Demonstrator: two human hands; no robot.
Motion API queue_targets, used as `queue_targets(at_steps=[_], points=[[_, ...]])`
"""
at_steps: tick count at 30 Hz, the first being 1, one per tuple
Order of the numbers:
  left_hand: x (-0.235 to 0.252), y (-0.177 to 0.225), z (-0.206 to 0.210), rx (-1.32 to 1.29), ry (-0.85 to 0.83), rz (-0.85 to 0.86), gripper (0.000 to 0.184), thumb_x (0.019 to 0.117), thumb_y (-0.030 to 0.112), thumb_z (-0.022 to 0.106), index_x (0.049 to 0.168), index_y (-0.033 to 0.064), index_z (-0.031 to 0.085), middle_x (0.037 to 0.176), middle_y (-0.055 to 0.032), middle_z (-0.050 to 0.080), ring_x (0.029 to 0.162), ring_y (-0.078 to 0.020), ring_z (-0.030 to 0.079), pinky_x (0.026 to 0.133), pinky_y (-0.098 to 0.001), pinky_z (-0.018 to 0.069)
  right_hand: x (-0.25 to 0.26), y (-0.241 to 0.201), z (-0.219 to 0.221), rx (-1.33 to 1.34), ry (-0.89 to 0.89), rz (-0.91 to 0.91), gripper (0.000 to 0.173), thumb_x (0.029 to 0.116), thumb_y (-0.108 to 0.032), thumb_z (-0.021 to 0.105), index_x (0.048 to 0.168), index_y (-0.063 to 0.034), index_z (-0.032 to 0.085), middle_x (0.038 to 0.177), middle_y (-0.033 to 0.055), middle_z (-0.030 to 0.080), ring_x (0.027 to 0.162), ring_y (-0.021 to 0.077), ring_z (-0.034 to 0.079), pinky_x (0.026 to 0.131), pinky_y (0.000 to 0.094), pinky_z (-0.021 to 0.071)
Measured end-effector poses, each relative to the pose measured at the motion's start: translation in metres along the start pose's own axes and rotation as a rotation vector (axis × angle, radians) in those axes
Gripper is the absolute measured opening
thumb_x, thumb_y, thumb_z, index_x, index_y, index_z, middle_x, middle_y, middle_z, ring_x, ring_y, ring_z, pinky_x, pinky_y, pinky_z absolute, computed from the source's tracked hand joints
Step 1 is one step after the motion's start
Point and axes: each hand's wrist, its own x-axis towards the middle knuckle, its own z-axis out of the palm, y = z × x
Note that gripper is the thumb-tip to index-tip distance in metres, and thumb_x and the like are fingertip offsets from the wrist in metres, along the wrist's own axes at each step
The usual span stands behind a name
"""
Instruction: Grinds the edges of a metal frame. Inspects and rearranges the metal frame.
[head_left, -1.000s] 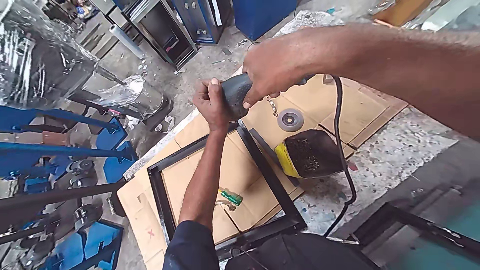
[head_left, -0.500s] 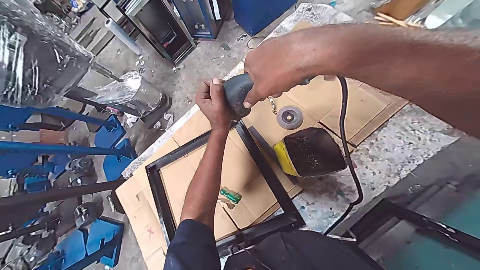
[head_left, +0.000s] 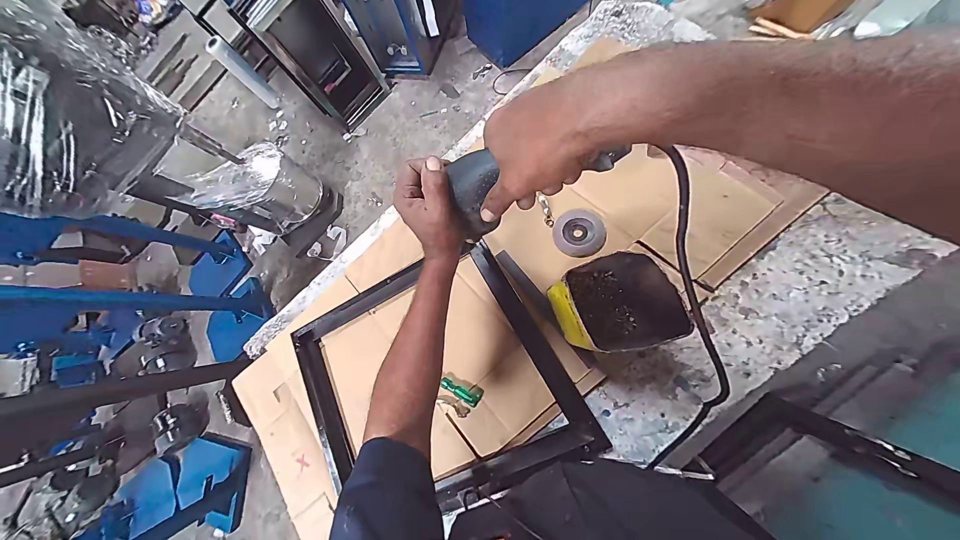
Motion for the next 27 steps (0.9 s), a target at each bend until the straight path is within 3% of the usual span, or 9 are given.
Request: queue_targets(at_steps=[6,14,19,27], points=[[0.002,-0.001,-0.001,0.016,0.001,0.026,0.027,0.1034,0.018,0.048,0.082,0.0066,0.059,0.068,-0.0011,0.061,0.062,-0.0107,0.063,0.06,-0.0297,0.0562,0.002,-0.003,-0.002,-0.08,0.013,-0.002,0.041,0.0902,-0.044,0.079,0.074,-0.0075,0.067,0.055,0.0045,0.056,0.044,0.0152,0.048,0.046,0.0341,0.0423],[-0.004,0.001,0.003,0.09,0.049,0.018,0.028,0.1041,0.022,0.047,0.082,0.0075,0.057,0.067,-0.0008,0.058,0.061,-0.0115,0.061,0.06,-0.0306,0.0555,0.01,0.003,-0.003,-0.13,0.041,-0.039,0.039,0.0898,-0.042,0.08,0.081,-0.0062,0.069,0.06,0.0059,0.059,0.049,0.0181,0.052,0.05,0.0387,0.0446],[-0.003,0.002,0.0,0.109,0.036,0.009,0.028,0.1032,0.017,0.046,0.081,0.0073,0.058,0.066,-0.0006,0.059,0.061,-0.0107,0.061,0.06,-0.0301,0.0554,0.01,0.002,-0.002,-0.107,0.025,-0.025,0.039,0.0908,-0.042,0.079,0.077,-0.0073,0.068,0.058,0.0059,0.059,0.046,0.0175,0.051,0.048,0.0372,0.0455],[-0.004,-0.002,-0.002,0.102,0.017,0.001,0.03,0.1043,0.021,0.046,0.082,0.007,0.06,0.068,-0.0011,0.061,0.063,-0.0113,0.063,0.062,-0.0309,0.0565,0.006,0.0,0.001,-0.083,0.028,-0.01,0.039,0.0902,-0.041,0.08,0.075,-0.0072,0.067,0.057,0.0051,0.056,0.046,0.0164,0.049,0.047,0.0364,0.0432]])
